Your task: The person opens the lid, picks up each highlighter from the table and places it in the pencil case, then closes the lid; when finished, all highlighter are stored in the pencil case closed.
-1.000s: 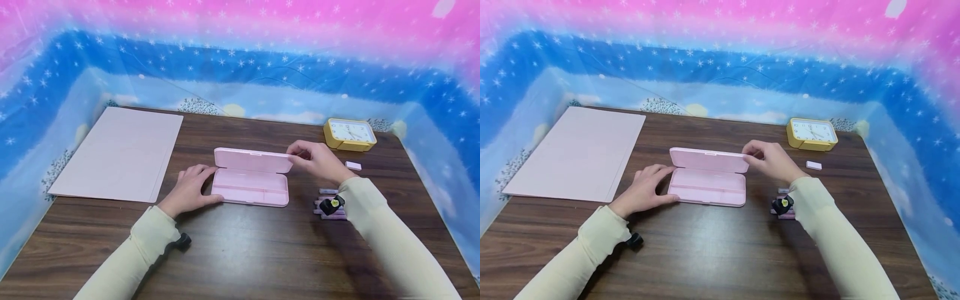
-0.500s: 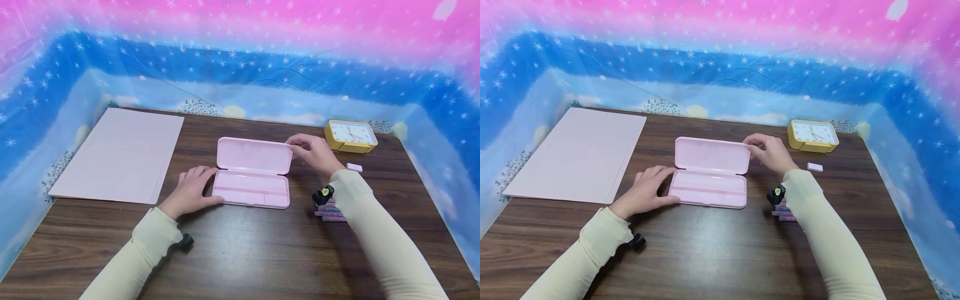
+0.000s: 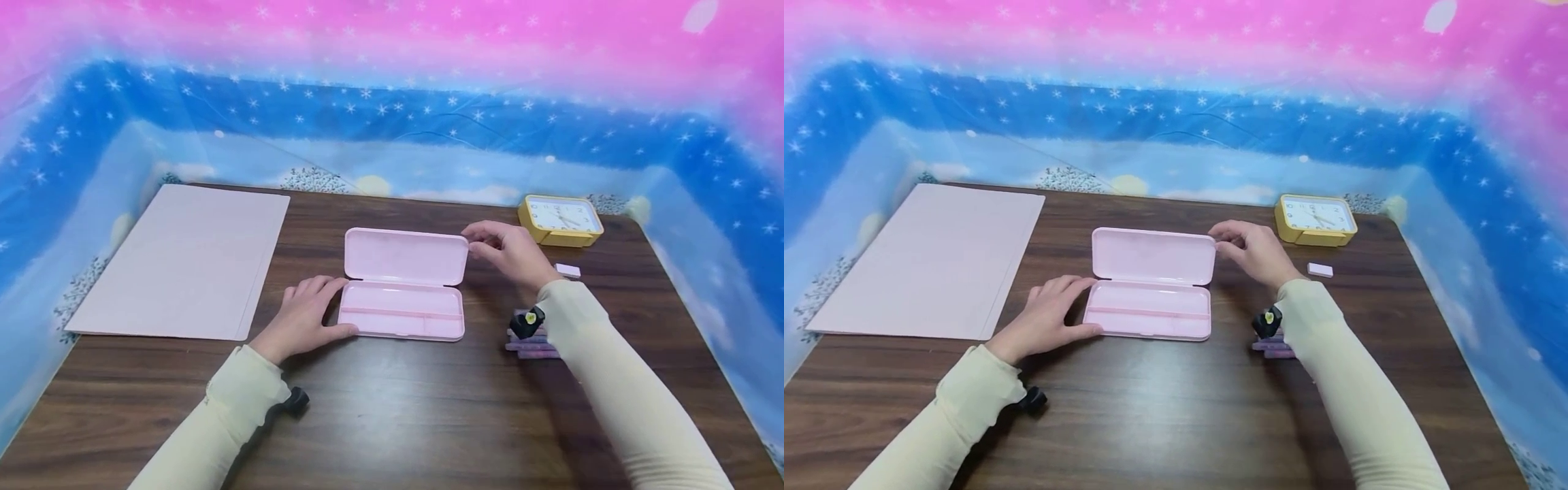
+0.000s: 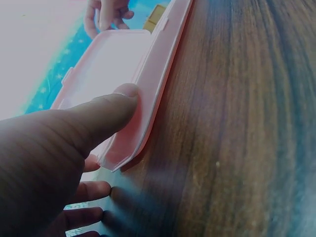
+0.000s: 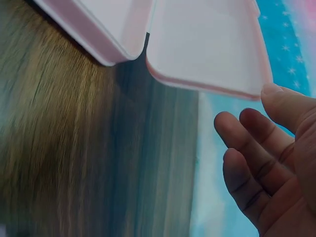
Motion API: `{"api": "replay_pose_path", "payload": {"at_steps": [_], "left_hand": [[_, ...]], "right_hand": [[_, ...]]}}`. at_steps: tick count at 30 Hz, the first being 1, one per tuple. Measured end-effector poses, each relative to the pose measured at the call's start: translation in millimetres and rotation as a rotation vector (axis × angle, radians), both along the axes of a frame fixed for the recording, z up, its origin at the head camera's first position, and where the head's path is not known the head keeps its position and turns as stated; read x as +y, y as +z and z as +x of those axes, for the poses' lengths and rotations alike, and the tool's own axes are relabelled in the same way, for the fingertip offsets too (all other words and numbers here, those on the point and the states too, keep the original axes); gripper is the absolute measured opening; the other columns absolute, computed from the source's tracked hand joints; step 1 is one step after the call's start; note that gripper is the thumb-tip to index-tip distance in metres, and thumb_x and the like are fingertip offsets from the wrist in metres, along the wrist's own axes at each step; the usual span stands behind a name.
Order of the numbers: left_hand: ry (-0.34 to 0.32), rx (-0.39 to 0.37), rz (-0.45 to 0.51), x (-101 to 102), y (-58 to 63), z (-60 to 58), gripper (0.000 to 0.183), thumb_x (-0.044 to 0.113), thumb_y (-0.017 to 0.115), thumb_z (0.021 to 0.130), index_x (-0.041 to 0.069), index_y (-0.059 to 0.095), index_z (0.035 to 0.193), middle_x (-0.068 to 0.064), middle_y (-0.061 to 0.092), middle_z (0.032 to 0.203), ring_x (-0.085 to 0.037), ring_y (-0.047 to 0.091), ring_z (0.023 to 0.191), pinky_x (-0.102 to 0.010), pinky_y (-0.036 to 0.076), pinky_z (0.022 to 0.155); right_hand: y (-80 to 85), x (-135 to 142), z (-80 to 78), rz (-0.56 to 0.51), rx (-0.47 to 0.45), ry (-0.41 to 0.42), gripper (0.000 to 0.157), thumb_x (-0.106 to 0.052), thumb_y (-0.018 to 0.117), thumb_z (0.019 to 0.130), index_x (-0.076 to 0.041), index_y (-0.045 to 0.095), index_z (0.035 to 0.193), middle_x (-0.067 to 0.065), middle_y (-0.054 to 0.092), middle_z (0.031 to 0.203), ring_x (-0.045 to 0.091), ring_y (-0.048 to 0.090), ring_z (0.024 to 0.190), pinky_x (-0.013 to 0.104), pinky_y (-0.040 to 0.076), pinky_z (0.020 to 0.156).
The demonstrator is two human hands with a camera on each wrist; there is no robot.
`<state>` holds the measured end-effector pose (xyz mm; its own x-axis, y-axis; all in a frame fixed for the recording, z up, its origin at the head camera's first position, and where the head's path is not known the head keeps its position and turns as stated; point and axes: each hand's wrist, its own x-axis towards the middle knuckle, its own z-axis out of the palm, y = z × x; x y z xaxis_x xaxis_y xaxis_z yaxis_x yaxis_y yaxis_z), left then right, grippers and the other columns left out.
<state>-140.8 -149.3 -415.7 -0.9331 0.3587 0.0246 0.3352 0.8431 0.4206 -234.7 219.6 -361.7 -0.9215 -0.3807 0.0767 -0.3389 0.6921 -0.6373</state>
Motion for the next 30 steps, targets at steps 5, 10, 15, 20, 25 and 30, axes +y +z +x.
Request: {"api": "replay_pose_path", "payload": {"at_steps": [5,10,15,20,25,30], "left_hand": [[0.008,0.000,-0.002,-6,1.7,1.4,0.085,0.056,0.075,0.079,0.012,0.046,0.145,-0.014,0.052,0.138,-0.034,0.044,0.129,-0.051,0.033,0.094],[-0.002,0.003,-0.001,-8,2.7,0.1,0.084,0.055,0.075,0.080,0.011,0.046,0.145,-0.015,0.052,0.137,-0.034,0.044,0.129,-0.053,0.032,0.094],[-0.017,0.008,0.003,-5,0.2,-1.9,0.083,0.054,0.075,0.080,0.012,0.045,0.145,-0.014,0.052,0.137,-0.034,0.044,0.128,-0.052,0.032,0.093],[-0.031,0.003,0.005,1,-2.1,-2.9,0.083,0.054,0.075,0.080,0.012,0.045,0.145,-0.014,0.051,0.137,-0.034,0.043,0.128,-0.052,0.032,0.093],[-0.028,-0.005,0.005,1,-2.3,-1.9,0.083,0.054,0.075,0.080,0.012,0.045,0.146,-0.014,0.052,0.137,-0.034,0.044,0.128,-0.052,0.032,0.093],[-0.027,-0.013,0.005,2,-0.7,-2.0,0.084,0.055,0.074,0.080,0.012,0.044,0.146,-0.015,0.051,0.138,-0.035,0.043,0.129,-0.052,0.032,0.093]], "right_hand": [[9.2,25,9.4,0.052,0.107,0.036,0.027,-0.019,0.066,0.096,-0.015,0.066,0.122,0.003,0.072,0.105,0.016,0.065,0.086,0.033,0.051,0.073],[13.0,64,25.1,0.139,0.132,-0.035,0.022,-0.023,0.067,0.095,-0.018,0.069,0.116,0.000,0.072,0.103,0.013,0.064,0.089,0.028,0.050,0.075],[7.8,109,47.3,0.209,0.068,-0.120,0.018,-0.028,0.067,0.094,-0.023,0.070,0.112,-0.002,0.071,0.108,0.013,0.062,0.093,0.025,0.048,0.079],[-6.6,149,67.1,0.290,0.012,-0.143,0.020,-0.031,0.064,0.096,-0.018,0.071,0.110,0.001,0.071,0.105,0.015,0.061,0.090,0.028,0.048,0.077],[-28.8,172,72.1,0.332,-0.030,-0.135,0.014,-0.024,0.064,0.096,-0.018,0.071,0.107,0.002,0.071,0.101,0.014,0.062,0.085,0.029,0.050,0.074],[-41.0,178,72.3,0.325,-0.076,-0.135,0.015,-0.028,0.064,0.097,-0.018,0.071,0.107,0.005,0.070,0.103,0.016,0.060,0.086,0.036,0.048,0.077]]}}
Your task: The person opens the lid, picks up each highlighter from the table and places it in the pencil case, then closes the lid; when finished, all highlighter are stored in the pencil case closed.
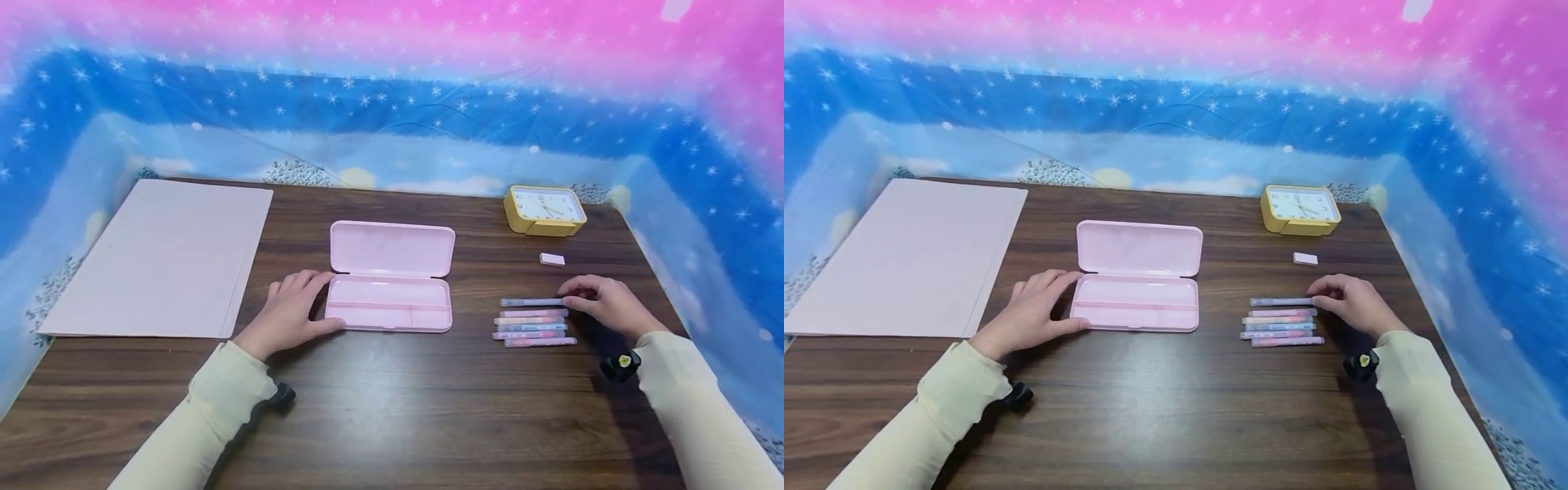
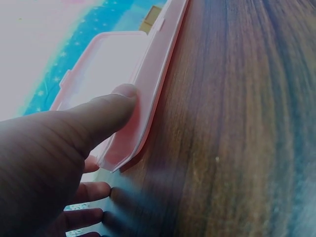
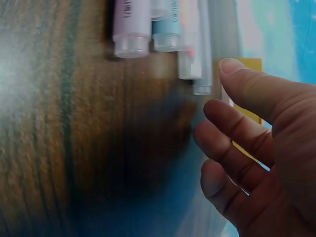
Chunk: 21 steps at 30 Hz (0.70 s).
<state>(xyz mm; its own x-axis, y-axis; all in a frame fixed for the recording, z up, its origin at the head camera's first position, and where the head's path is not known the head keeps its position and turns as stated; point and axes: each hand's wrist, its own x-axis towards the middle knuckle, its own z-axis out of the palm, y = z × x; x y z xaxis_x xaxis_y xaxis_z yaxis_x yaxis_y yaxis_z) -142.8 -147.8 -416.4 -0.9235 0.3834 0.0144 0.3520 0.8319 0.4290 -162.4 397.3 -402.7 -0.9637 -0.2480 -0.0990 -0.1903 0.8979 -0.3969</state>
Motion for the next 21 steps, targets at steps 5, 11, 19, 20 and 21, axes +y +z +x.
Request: {"api": "replay_pose_path", "payload": {"at_steps": [5,11,19,20,21], "left_hand": [[-0.002,-0.005,0.001,-1.0,-0.8,0.1,0.085,0.056,0.073,0.081,0.012,0.043,0.147,-0.014,0.050,0.139,-0.034,0.043,0.128,-0.051,0.033,0.093],[0.002,-0.014,-0.001,-0.7,-0.3,0.1,0.085,0.056,0.073,0.081,0.013,0.043,0.147,-0.014,0.050,0.139,-0.034,0.043,0.129,-0.051,0.032,0.093],[-0.002,-0.019,-0.008,-0.3,0.5,0.0,0.084,0.055,0.073,0.081,0.012,0.042,0.147,-0.015,0.049,0.141,-0.035,0.041,0.130,-0.052,0.032,0.094],[-0.002,-0.019,-0.009,-0.4,0.5,0.1,0.084,0.055,0.073,0.082,0.012,0.042,0.147,-0.015,0.049,0.141,-0.035,0.041,0.131,-0.052,0.032,0.095],[0.000,-0.020,-0.010,-0.4,0.4,0.1,0.084,0.055,0.073,0.082,0.012,0.042,0.147,-0.015,0.048,0.141,-0.035,0.041,0.131,-0.052,0.032,0.095]], "right_hand": [[-4.4,-2.2,-1.7,-0.002,0.003,0.008,0.013,-0.025,0.066,0.095,-0.017,0.072,0.104,0.004,0.067,0.098,0.015,0.054,0.080,0.033,0.046,0.073],[-4.5,-5.5,-4.3,0.010,0.002,0.038,0.010,-0.023,0.067,0.094,-0.018,0.072,0.101,0.003,0.063,0.095,0.014,0.052,0.079,0.032,0.044,0.071],[-4.8,-7.3,-6.6,0.025,-0.015,0.046,0.009,-0.019,0.067,0.094,-0.016,0.072,0.100,0.002,0.067,0.093,0.013,0.055,0.076,0.033,0.046,0.071],[-4.8,-7.2,-6.6,0.025,-0.011,0.048,0.008,-0.019,0.067,0.095,-0.016,0.072,0.100,0.002,0.067,0.093,0.013,0.055,0.077,0.033,0.046,0.071],[-4.5,-7.1,-6.6,0.024,-0.005,0.048,0.009,-0.019,0.066,0.095,-0.016,0.072,0.100,0.002,0.067,0.093,0.013,0.056,0.077,0.034,0.046,0.071]]}}
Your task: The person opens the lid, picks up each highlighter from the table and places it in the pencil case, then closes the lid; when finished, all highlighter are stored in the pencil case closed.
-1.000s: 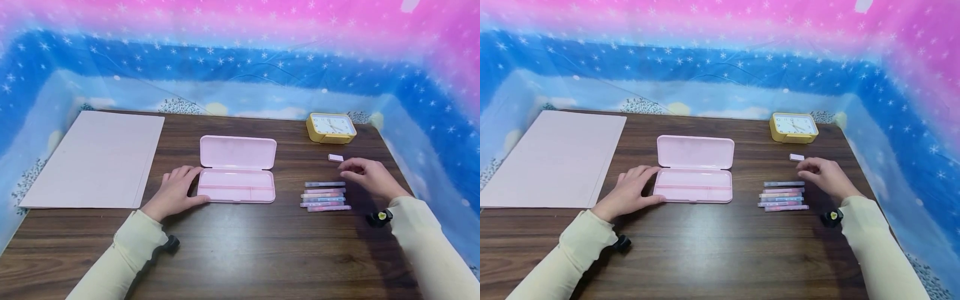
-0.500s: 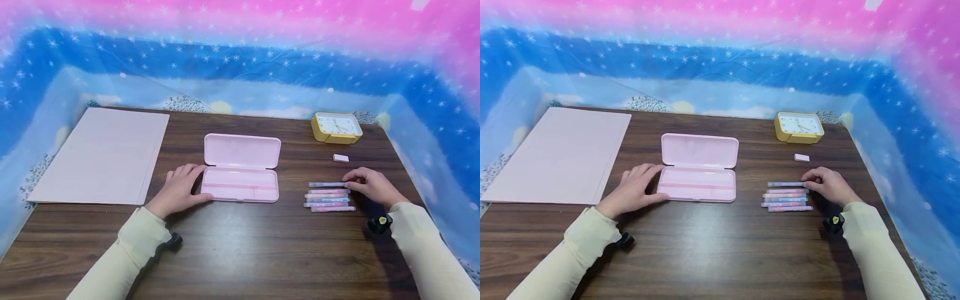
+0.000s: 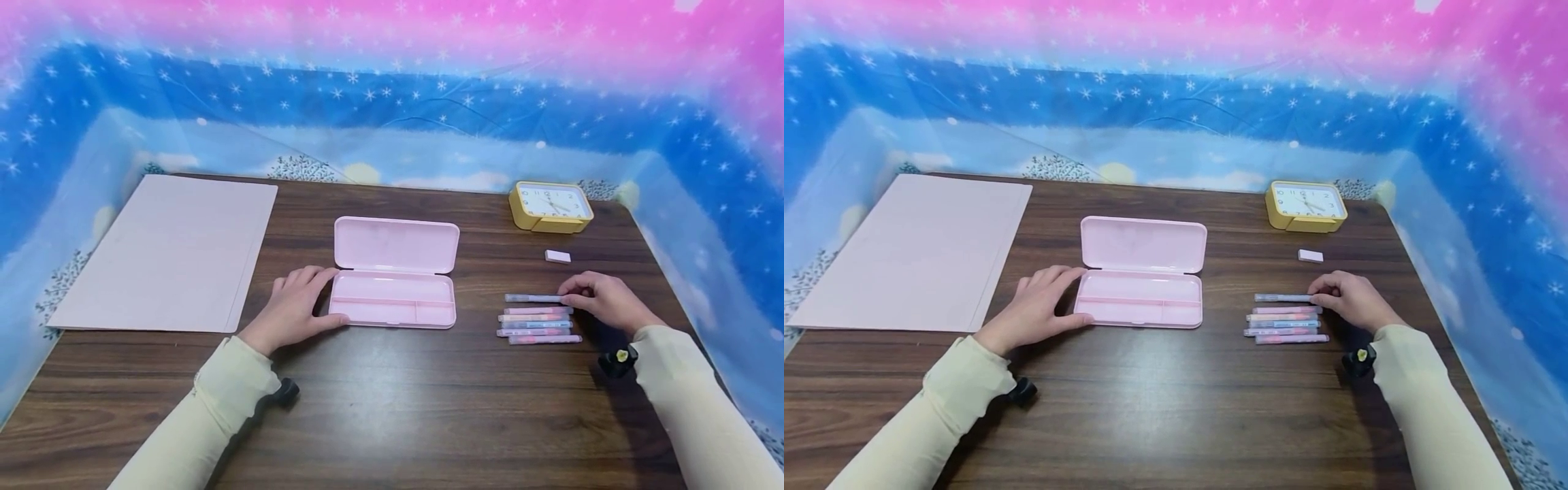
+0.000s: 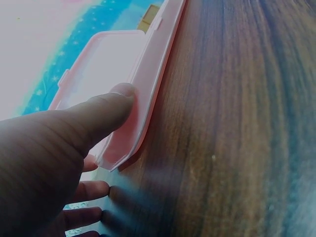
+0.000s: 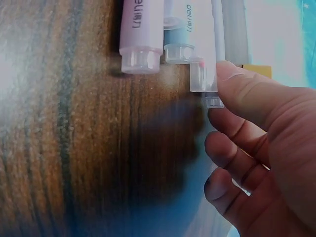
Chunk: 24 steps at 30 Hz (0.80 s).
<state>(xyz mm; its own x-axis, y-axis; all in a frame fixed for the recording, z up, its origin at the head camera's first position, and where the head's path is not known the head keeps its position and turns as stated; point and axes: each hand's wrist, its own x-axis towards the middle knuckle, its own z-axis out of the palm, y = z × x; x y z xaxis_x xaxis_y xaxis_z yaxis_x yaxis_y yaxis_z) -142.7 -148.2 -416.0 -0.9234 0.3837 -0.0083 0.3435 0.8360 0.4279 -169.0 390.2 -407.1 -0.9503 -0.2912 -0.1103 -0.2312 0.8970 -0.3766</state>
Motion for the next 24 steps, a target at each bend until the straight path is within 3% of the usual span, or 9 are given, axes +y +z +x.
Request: {"api": "replay_pose_path", "payload": {"at_steps": [6,13,19,24], "left_hand": [[-0.001,0.006,-0.002,0,1.3,0.6,0.084,0.055,0.072,0.082,0.011,0.043,0.147,-0.016,0.048,0.141,-0.036,0.041,0.131,-0.052,0.033,0.095],[0.000,0.011,-0.006,-1,1.5,0.0,0.084,0.055,0.072,0.082,0.010,0.043,0.147,-0.016,0.048,0.141,-0.036,0.041,0.131,-0.052,0.033,0.094],[0.000,0.004,-0.008,0,-0.6,-1.3,0.086,0.058,0.072,0.082,0.012,0.042,0.147,-0.015,0.048,0.141,-0.035,0.041,0.131,-0.052,0.032,0.095],[0.000,0.005,-0.007,0,-2.0,-0.6,0.086,0.058,0.072,0.081,0.012,0.042,0.147,-0.015,0.049,0.140,-0.035,0.041,0.131,-0.052,0.032,0.094]], "right_hand": [[9.8,-2,3.0,-0.003,0.092,0.000,0.008,-0.023,0.065,0.096,-0.019,0.072,0.099,0.000,0.068,0.096,0.010,0.057,0.079,0.032,0.047,0.072],[41.6,-26,2.4,-0.074,0.181,0.003,0.007,-0.022,0.067,0.095,-0.022,0.071,0.101,-0.003,0.066,0.095,0.007,0.053,0.077,0.023,0.043,0.068],[64.3,-58,0.0,-0.111,0.262,0.073,0.008,-0.019,0.070,0.092,-0.023,0.072,0.100,-0.008,0.066,0.093,0.005,0.054,0.080,0.019,0.041,0.070],[74.7,-90,-2.3,-0.103,0.306,0.148,0.008,-0.019,0.071,0.091,-0.023,0.072,0.098,-0.011,0.063,0.087,0.005,0.053,0.075,0.023,0.044,0.068]]}}
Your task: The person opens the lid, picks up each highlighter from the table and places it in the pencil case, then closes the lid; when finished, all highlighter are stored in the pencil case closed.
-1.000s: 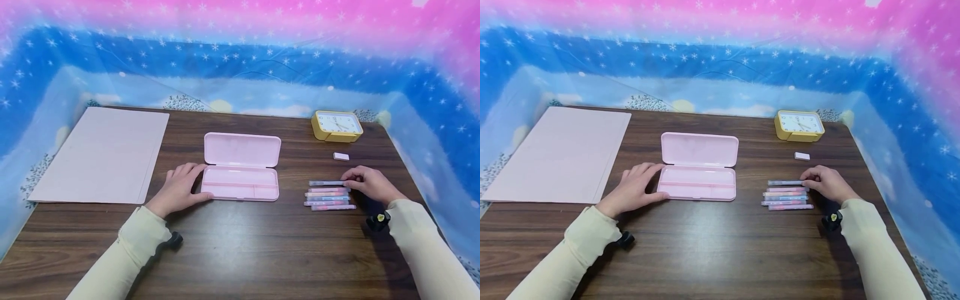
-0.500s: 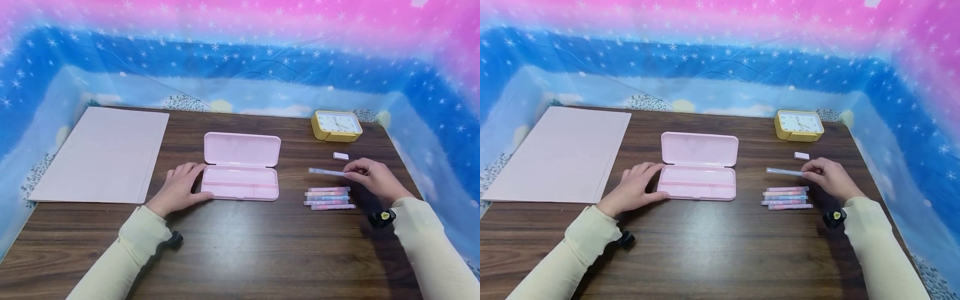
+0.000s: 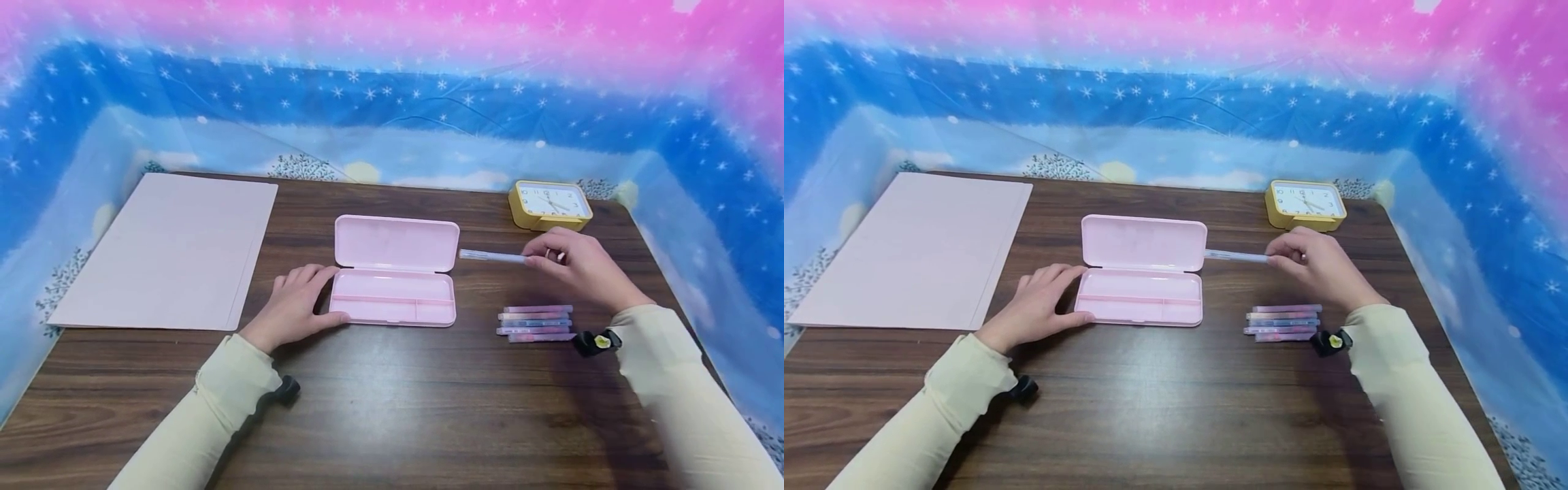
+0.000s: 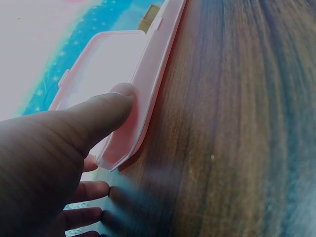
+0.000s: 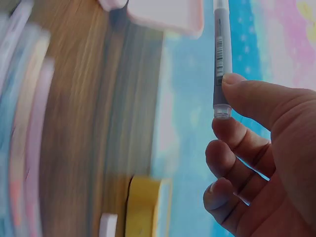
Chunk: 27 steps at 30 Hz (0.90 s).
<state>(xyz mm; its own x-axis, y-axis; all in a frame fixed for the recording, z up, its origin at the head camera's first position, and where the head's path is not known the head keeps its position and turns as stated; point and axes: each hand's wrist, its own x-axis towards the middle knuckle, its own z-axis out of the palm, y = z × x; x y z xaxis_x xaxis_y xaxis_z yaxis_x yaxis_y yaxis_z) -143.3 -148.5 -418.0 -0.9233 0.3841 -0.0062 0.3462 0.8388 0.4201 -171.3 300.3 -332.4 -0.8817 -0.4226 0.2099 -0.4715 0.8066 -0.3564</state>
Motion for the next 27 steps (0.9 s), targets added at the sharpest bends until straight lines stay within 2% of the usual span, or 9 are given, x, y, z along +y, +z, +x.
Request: {"api": "replay_pose_path", "payload": {"at_steps": [6,12,18,27], "left_hand": [[-0.004,0.002,0.003,0,-1.5,1.0,0.086,0.058,0.072,0.081,0.012,0.042,0.147,-0.015,0.049,0.141,-0.035,0.042,0.130,-0.052,0.033,0.095],[0.003,-0.002,0.002,-1,-2.6,1.9,0.085,0.058,0.072,0.081,0.013,0.043,0.147,-0.014,0.050,0.140,-0.035,0.043,0.130,-0.052,0.033,0.094],[0.003,0.002,0.002,-1,-2.1,1.2,0.085,0.058,0.072,0.081,0.013,0.042,0.147,-0.014,0.050,0.140,-0.035,0.042,0.130,-0.052,0.033,0.095],[0.004,0.009,0.002,0,0.0,0.8,0.085,0.058,0.072,0.081,0.013,0.043,0.147,-0.015,0.049,0.140,-0.035,0.043,0.130,-0.053,0.033,0.095]], "right_hand": [[1.2,-34,-4.1,-0.010,-0.012,0.049,0.008,-0.017,0.070,0.092,-0.020,0.072,0.099,-0.008,0.061,0.083,0.008,0.050,0.072,0.025,0.043,0.065],[-5.6,-67,-9.3,-0.041,-0.022,0.128,0.005,-0.019,0.069,0.093,-0.019,0.072,0.097,-0.005,0.060,0.083,0.009,0.049,0.069,0.026,0.042,0.062],[-16.9,-100,-12.4,-0.055,-0.077,0.153,0.006,-0.020,0.068,0.093,-0.017,0.072,0.098,-0.004,0.064,0.088,0.010,0.053,0.072,0.029,0.045,0.065],[-44.5,-130,-10.9,0.004,-0.148,0.195,0.008,-0.018,0.067,0.093,-0.015,0.072,0.098,-0.001,0.065,0.091,0.014,0.057,0.079,0.031,0.048,0.072]]}}
